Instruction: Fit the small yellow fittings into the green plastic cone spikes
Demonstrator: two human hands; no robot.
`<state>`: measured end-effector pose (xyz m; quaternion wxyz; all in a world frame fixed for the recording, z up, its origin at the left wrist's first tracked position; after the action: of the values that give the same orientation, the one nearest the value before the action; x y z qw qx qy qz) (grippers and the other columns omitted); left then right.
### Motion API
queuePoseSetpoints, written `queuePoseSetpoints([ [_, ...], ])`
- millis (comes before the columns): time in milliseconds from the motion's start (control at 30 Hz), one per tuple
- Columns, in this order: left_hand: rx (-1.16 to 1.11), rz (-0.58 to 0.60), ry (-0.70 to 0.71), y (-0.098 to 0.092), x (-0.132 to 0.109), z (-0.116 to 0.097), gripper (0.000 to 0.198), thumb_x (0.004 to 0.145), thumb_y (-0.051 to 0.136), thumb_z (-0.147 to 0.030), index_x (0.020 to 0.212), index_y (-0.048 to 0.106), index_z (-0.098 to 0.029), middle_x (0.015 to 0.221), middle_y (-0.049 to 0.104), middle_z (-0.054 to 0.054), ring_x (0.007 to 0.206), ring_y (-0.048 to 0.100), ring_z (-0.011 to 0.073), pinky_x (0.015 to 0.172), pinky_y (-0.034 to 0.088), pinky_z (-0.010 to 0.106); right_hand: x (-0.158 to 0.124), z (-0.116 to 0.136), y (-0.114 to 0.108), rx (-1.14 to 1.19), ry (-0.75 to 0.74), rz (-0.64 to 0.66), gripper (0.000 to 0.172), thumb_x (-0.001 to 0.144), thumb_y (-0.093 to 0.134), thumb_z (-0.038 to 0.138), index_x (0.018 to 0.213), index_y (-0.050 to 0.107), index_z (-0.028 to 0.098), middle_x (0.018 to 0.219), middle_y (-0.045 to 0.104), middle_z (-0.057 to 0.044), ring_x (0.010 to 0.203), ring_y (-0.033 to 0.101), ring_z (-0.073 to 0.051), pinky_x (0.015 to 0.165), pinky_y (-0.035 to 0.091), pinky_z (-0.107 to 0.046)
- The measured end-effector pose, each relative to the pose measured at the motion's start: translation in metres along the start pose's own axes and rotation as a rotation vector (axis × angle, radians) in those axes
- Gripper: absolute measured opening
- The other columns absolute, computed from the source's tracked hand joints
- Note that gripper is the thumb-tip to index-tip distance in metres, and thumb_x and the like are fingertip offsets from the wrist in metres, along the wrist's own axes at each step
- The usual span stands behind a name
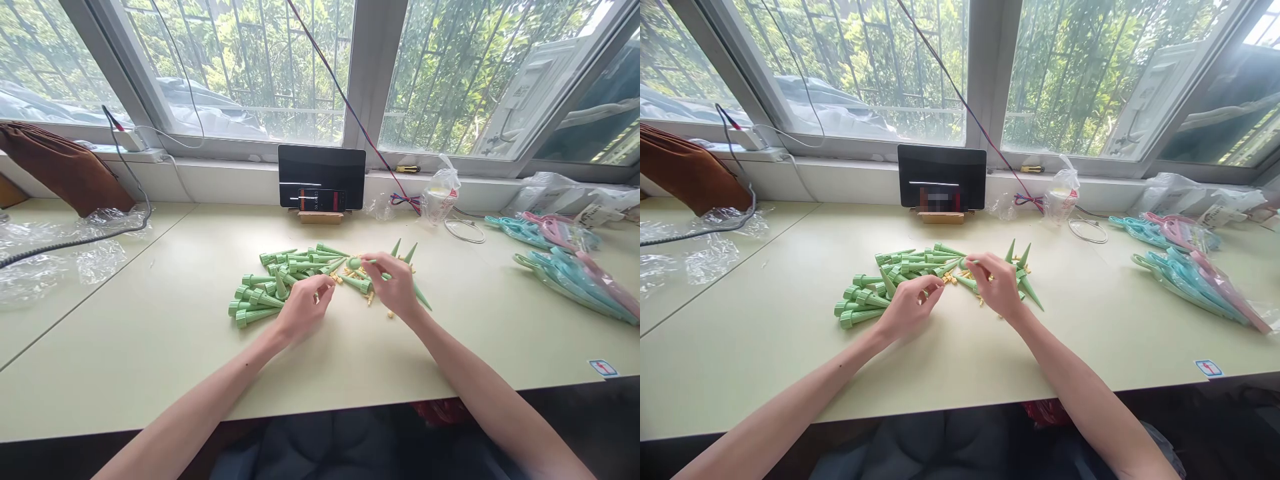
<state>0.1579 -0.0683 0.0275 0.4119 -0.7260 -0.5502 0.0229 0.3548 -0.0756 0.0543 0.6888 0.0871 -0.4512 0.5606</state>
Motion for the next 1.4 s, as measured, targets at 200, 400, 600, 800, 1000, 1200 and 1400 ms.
queuePoseSetpoints([
  [200,0.008,0.001,0.011,0.000,0.000,0.001,0.011,0.090,0.053,-0.019,0.088,0.064,-0.018,0.075,0.067,0.000,0.066,0.061,0.0126,0.060,0.045,0.023,0.009,-0.013,-0.022,-0.162,0.033,-0.243,0.023,0.097,0.053,0.032,0.105,0.070,0.019,0.086,0.069,-0.006,0.064,0.061,-0.015,0.062,0.048,-0.027],
  [400,0.017,-0.001,0.016,0.001,0.000,0.001,0.011,0.090,0.053,-0.019,0.088,0.064,-0.018,0.075,0.067,0.000,0.066,0.061,0.0128,0.061,0.045,0.023,0.012,-0.037,-0.018,-0.294,0.085,-0.143,0.028,0.098,0.048,0.031,0.107,0.069,0.015,0.088,0.072,-0.010,0.067,0.065,-0.019,0.067,0.052,-0.032],
  [600,0.027,0.017,0.011,0.004,-0.002,0.003,0.011,0.090,0.053,-0.018,0.088,0.064,-0.019,0.074,0.066,-0.001,0.065,0.060,0.0124,0.061,0.045,0.023,0.014,-0.059,-0.009,-0.397,0.112,-0.019,0.027,0.095,0.047,0.022,0.103,0.070,0.011,0.098,0.073,-0.017,0.088,0.067,-0.027,0.079,0.051,-0.036],
  [800,0.022,0.028,0.006,0.006,-0.003,0.003,0.010,0.090,0.053,-0.017,0.087,0.063,-0.019,0.073,0.065,-0.001,0.064,0.059,0.0113,0.059,0.044,0.022,0.021,-0.069,-0.006,-0.520,0.176,0.091,0.025,0.094,0.044,0.015,0.092,0.068,0.012,0.080,0.068,-0.013,0.073,0.060,-0.024,0.070,0.043,-0.033],
  [1000,0.021,0.040,0.006,0.006,-0.003,0.004,0.011,0.090,0.052,-0.017,0.087,0.063,-0.019,0.074,0.065,-0.001,0.065,0.058,0.0113,0.060,0.044,0.022,0.023,-0.072,-0.007,-0.492,0.222,0.128,0.024,0.094,0.044,0.016,0.077,0.062,0.016,0.072,0.062,-0.008,0.065,0.053,-0.019,0.065,0.037,-0.029],
  [1200,0.023,0.044,0.019,0.006,-0.003,0.004,0.013,0.091,0.051,-0.019,0.087,0.063,-0.019,0.074,0.065,0.000,0.064,0.058,0.0122,0.059,0.044,0.023,0.025,-0.073,-0.007,-0.481,0.196,0.118,0.024,0.094,0.043,0.018,0.075,0.056,0.017,0.070,0.059,-0.006,0.064,0.051,-0.019,0.063,0.036,-0.029],
  [1400,0.036,0.052,0.023,0.007,-0.004,0.004,0.013,0.091,0.051,-0.020,0.086,0.063,-0.019,0.072,0.064,0.000,0.063,0.057,0.0126,0.058,0.045,0.023,0.027,-0.075,-0.009,-0.502,0.226,0.107,0.027,0.095,0.042,0.021,0.068,0.048,0.020,0.066,0.055,-0.006,0.058,0.046,-0.018,0.058,0.034,-0.030],
])
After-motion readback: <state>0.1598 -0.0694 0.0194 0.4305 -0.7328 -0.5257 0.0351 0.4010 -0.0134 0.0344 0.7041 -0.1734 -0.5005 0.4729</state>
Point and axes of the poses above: each hand's wrist, its own x-axis towards the middle knuckle, its own y-axis out of the palm, z = x × y, the point moved 3 cm from there along x, towards the middle knuckle
